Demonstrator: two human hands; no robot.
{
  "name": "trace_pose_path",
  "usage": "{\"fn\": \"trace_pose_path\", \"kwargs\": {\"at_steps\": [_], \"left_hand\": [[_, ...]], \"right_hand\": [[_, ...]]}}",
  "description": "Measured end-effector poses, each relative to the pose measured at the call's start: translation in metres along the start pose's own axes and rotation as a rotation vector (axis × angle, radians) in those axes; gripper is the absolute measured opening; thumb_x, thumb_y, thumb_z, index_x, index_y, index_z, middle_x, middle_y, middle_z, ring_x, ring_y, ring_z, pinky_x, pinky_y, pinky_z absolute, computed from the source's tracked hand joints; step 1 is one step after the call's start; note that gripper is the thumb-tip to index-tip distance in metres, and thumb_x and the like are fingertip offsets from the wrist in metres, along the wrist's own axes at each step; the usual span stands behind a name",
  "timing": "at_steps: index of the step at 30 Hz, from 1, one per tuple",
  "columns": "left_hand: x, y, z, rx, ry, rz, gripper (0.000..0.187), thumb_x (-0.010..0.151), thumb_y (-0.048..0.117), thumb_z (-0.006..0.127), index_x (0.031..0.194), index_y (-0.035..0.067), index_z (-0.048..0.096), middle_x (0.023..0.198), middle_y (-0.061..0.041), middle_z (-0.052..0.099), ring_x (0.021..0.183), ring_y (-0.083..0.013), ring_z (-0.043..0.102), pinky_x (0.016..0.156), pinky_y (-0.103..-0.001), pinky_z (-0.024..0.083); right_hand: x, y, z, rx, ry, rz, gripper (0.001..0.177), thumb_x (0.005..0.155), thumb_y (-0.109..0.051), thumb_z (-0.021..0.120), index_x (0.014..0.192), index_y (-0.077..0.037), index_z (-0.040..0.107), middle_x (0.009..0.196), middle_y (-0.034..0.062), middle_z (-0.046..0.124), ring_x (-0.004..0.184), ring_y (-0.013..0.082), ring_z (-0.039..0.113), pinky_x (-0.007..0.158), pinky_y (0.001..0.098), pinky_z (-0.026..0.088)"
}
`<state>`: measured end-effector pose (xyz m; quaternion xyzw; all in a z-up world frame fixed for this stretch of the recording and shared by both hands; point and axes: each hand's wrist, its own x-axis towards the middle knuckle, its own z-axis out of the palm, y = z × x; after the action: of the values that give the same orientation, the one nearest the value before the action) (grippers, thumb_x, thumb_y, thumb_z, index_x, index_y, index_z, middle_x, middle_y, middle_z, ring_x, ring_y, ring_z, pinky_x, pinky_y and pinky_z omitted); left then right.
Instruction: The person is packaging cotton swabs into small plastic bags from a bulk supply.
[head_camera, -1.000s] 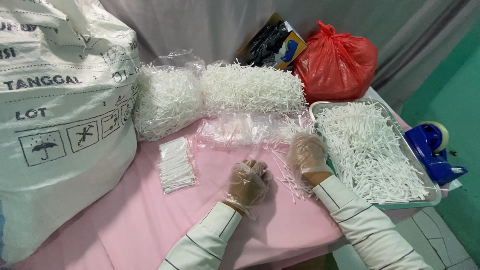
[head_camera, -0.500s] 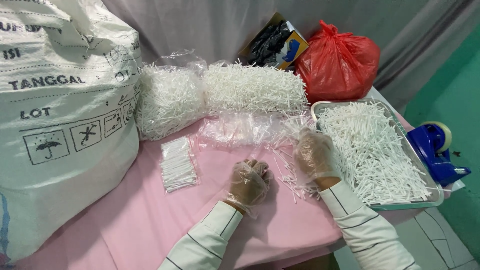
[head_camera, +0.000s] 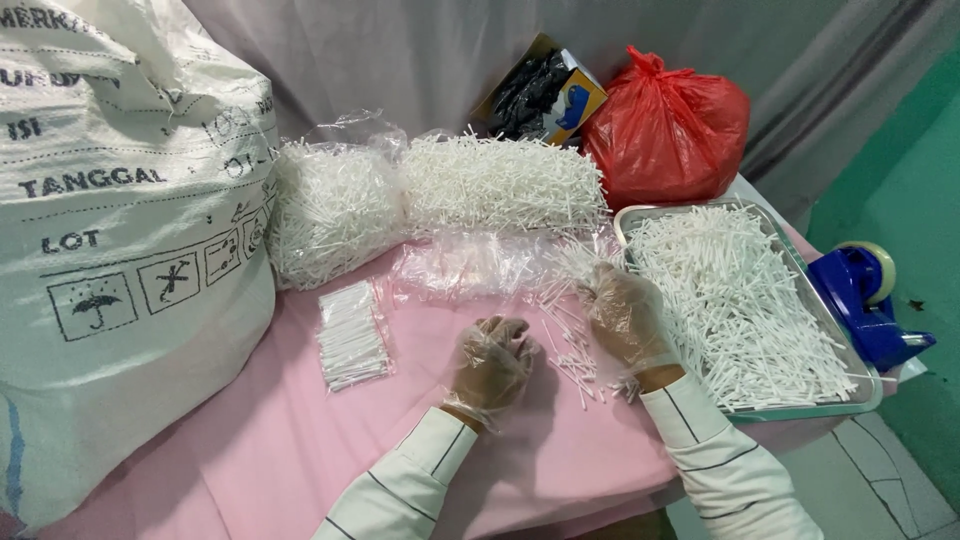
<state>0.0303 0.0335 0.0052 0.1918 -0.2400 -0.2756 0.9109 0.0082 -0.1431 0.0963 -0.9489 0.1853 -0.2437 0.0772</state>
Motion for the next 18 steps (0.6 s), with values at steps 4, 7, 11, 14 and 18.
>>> {"fn": "trace_pose_path", "kwargs": {"at_steps": [4,7,11,14,18], "left_hand": [[0.009,0.000,0.023,1.447,0.355,0.084,0.061,0.094,0.050,0.061,0.133,0.004,0.052,0.126,-0.027,0.057,0.120,-0.0383,0.056,0.105,-0.049,0.047],[0.030,-0.019,0.029,1.480,0.442,0.126,0.090,0.088,0.049,0.075,0.152,-0.001,0.036,0.144,-0.032,0.043,0.133,-0.0463,0.046,0.108,-0.055,0.046],[0.077,-0.133,-0.052,1.436,0.521,0.248,0.066,0.104,0.013,0.057,0.156,-0.014,0.027,0.152,-0.025,0.039,0.144,-0.0267,0.036,0.115,-0.025,0.041],[0.084,-0.138,-0.076,1.657,0.560,0.108,0.071,0.091,0.043,0.056,0.150,0.010,0.036,0.148,-0.008,0.046,0.141,-0.0189,0.041,0.118,-0.030,0.037],[0.079,-0.108,-0.082,1.981,0.614,-0.142,0.084,0.071,0.088,0.057,0.142,0.045,0.052,0.142,0.016,0.058,0.136,-0.0076,0.050,0.121,-0.038,0.031]], "right_hand": [[-0.016,-0.028,-0.064,-0.056,0.089,-0.141,0.027,0.082,-0.037,0.063,0.084,-0.012,0.071,0.064,0.0114,0.065,0.072,0.0317,0.072,0.065,0.0427,0.059],[-0.025,-0.030,-0.066,-0.206,0.026,-0.188,0.030,0.086,-0.038,0.058,0.096,-0.013,0.070,0.073,0.0073,0.067,0.080,0.0275,0.072,0.068,0.0407,0.059],[-0.032,-0.031,-0.066,-0.472,-0.065,-0.266,0.041,0.093,-0.040,0.048,0.118,-0.016,0.068,0.089,-0.0002,0.070,0.093,0.0199,0.073,0.074,0.0371,0.060],[-0.035,-0.032,-0.062,-0.651,-0.121,-0.313,0.050,0.097,-0.042,0.041,0.133,-0.018,0.067,0.100,-0.0052,0.072,0.101,0.0148,0.073,0.078,0.0346,0.061],[-0.039,0.012,0.017,-0.475,0.393,-0.596,0.041,0.098,-0.020,0.045,0.118,0.012,0.062,0.094,0.0231,0.060,0.096,0.0436,0.059,0.081,0.0570,0.047]]}}
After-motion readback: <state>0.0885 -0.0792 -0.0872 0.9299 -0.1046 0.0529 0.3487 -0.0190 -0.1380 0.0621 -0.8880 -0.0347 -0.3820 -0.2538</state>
